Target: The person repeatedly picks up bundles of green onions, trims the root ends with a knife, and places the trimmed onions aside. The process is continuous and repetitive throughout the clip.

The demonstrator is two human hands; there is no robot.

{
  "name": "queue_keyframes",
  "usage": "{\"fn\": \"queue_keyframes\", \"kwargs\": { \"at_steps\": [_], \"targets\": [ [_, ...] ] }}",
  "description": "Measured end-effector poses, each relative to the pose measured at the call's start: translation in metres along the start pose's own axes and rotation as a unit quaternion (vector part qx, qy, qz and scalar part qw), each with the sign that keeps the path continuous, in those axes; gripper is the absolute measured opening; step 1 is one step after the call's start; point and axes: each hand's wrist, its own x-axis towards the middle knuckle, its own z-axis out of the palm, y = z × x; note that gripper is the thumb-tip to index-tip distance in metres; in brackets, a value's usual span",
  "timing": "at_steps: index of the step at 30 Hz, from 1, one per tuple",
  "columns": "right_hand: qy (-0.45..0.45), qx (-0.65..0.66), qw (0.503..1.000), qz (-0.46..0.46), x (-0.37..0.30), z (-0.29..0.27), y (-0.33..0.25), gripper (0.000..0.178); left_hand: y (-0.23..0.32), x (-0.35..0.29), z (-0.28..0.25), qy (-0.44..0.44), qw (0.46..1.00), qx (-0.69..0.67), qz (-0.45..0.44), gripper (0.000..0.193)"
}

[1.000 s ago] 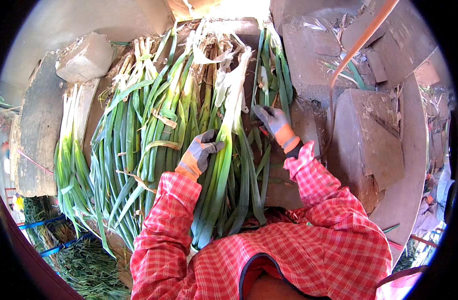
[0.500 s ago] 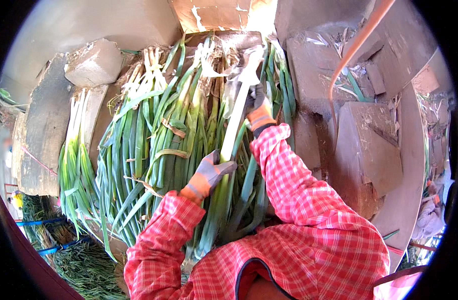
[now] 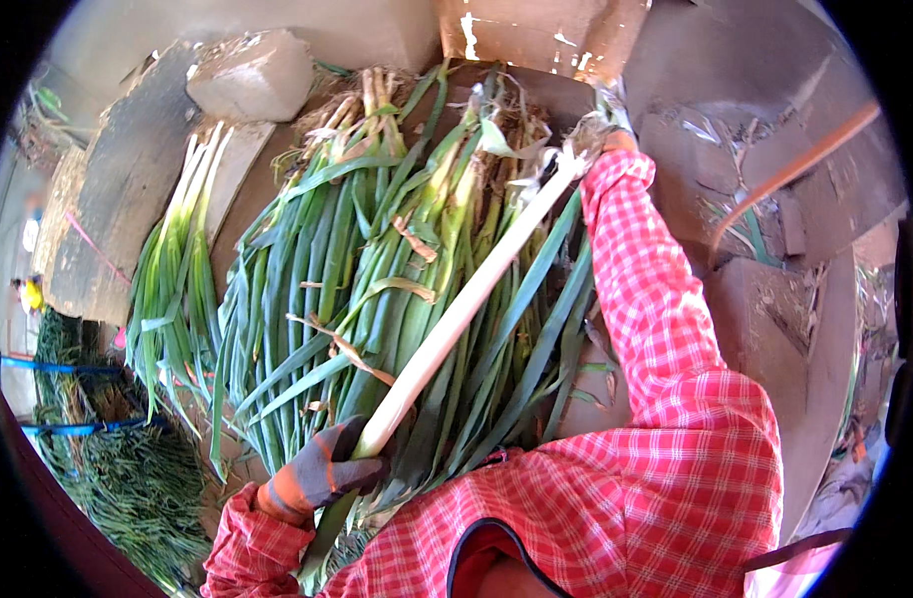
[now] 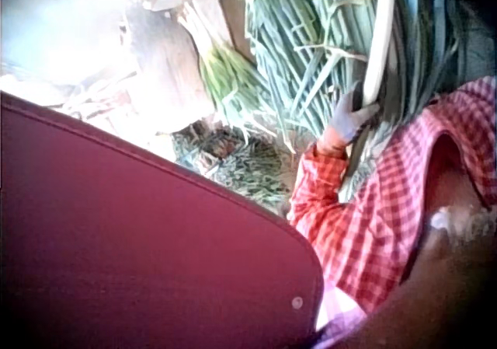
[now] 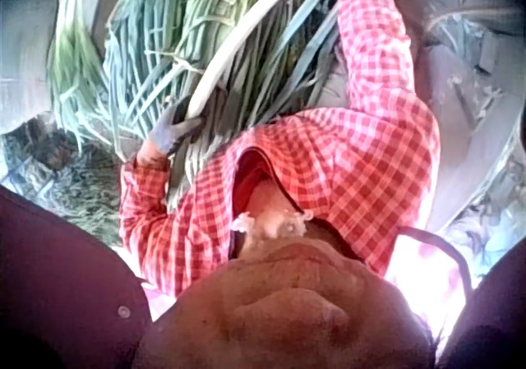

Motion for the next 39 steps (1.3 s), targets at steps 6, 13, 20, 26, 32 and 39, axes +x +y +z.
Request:
{"fn": "queue_keyframes", "kwargs": {
  "at_steps": [6,13,20,26,32,39],
  "targets": [
    [-0.070,-0.104,0.991,-0.038,0.098,-0.038,-0.004,0.047,-0.037,-0.077,-0.014,0.132,0.987,-0.085,-0.024,0.034],
    [-0.103,-0.133,0.983,-0.076,0.069,-0.017,0.002,0.067,-0.054,-0.090,-0.069,0.267,0.957,0.111,-0.001,0.028],
    [-0.362,0.299,0.854,-0.226,-0.111,0.104,-0.147,0.051,-0.011,-0.080,-0.113,0.246,0.906,0.343,0.021,0.035],
    [-0.364,-0.112,0.813,-0.441,-0.153,0.093,-0.178,0.017,-0.024,-0.083,-0.136,0.192,0.926,0.324,0.032,0.035],
    [-0.314,-0.478,0.757,-0.316,-0.048,0.101,-0.080,0.021,-0.013,-0.083,-0.162,0.172,0.927,0.333,0.026,0.031],
    [-0.155,-0.471,0.863,-0.093,-0.031,-0.039,-0.048,0.056,-0.003,-0.149,-0.252,0.403,0.862,0.302,0.059,0.036]
  ]
}}
